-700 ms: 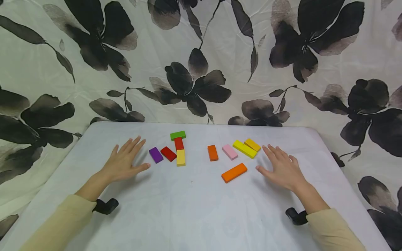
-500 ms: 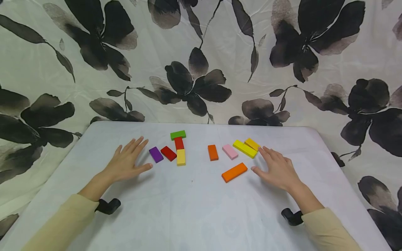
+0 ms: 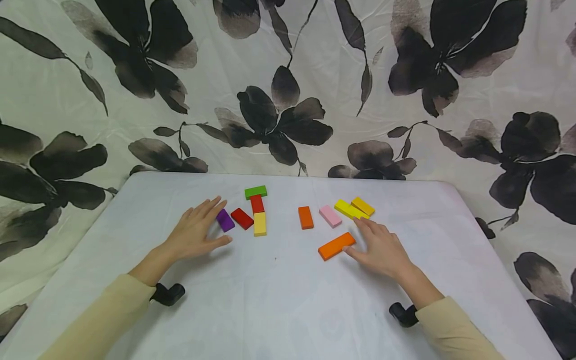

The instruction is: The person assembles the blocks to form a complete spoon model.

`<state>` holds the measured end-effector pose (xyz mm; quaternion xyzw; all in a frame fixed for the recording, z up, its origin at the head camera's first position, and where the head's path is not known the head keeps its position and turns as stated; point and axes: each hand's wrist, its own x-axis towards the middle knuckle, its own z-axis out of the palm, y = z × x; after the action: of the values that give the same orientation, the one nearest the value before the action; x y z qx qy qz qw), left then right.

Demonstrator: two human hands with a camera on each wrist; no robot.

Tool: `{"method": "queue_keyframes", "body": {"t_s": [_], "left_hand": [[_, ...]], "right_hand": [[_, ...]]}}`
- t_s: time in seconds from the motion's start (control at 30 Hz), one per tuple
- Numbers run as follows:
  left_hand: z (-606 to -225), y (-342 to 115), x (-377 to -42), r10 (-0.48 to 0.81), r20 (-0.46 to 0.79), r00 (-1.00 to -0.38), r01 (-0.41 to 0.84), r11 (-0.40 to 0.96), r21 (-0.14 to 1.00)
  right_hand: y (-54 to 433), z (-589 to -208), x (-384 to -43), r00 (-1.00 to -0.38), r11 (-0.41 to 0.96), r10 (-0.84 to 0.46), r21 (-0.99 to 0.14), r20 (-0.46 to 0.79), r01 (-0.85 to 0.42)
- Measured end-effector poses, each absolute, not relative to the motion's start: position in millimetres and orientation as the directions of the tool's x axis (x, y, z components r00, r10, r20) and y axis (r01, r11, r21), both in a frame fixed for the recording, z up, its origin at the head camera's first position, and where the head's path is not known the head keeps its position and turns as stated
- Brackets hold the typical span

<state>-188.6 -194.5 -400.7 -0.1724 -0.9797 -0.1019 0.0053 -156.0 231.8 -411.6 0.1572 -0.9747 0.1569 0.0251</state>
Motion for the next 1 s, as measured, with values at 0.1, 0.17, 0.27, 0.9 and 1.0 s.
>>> {"method": "queue_keyframes", "body": {"t_s": [0.1, 0.17, 0.27, 0.9, 1.0], "left_hand": [[-402.1, -190.4, -189.1, 0.355, 0.060, -0.933, 0.360, 0.911, 0.200], [-403.2, -187.8, -189.6, 0.367, 0.069, -0.928, 0.373, 0.905, 0.202], [-405.0, -183.6, -190.6, 0.381, 0.080, -0.921, 0.389, 0.898, 0.204], [-413.2, -153.5, -200.9, 0.444, 0.127, -0.887, 0.462, 0.854, 0.237], [-414.7, -149.7, -202.5, 0.451, 0.132, -0.882, 0.470, 0.847, 0.246]], "right_hand": [[226.8, -414.0, -155.5, -0.949, 0.899, -0.302, -0.307, 0.086, -0.314], [223.0, -415.4, -155.6, -0.949, 0.900, -0.305, -0.301, 0.079, -0.315], [217.7, -416.8, -155.7, -0.947, 0.903, -0.310, -0.288, 0.079, -0.319], [196.5, -428.3, -154.9, -0.963, 0.896, -0.256, -0.352, 0.088, -0.270], [193.4, -429.9, -154.8, -0.962, 0.892, -0.257, -0.361, 0.093, -0.273]]}}
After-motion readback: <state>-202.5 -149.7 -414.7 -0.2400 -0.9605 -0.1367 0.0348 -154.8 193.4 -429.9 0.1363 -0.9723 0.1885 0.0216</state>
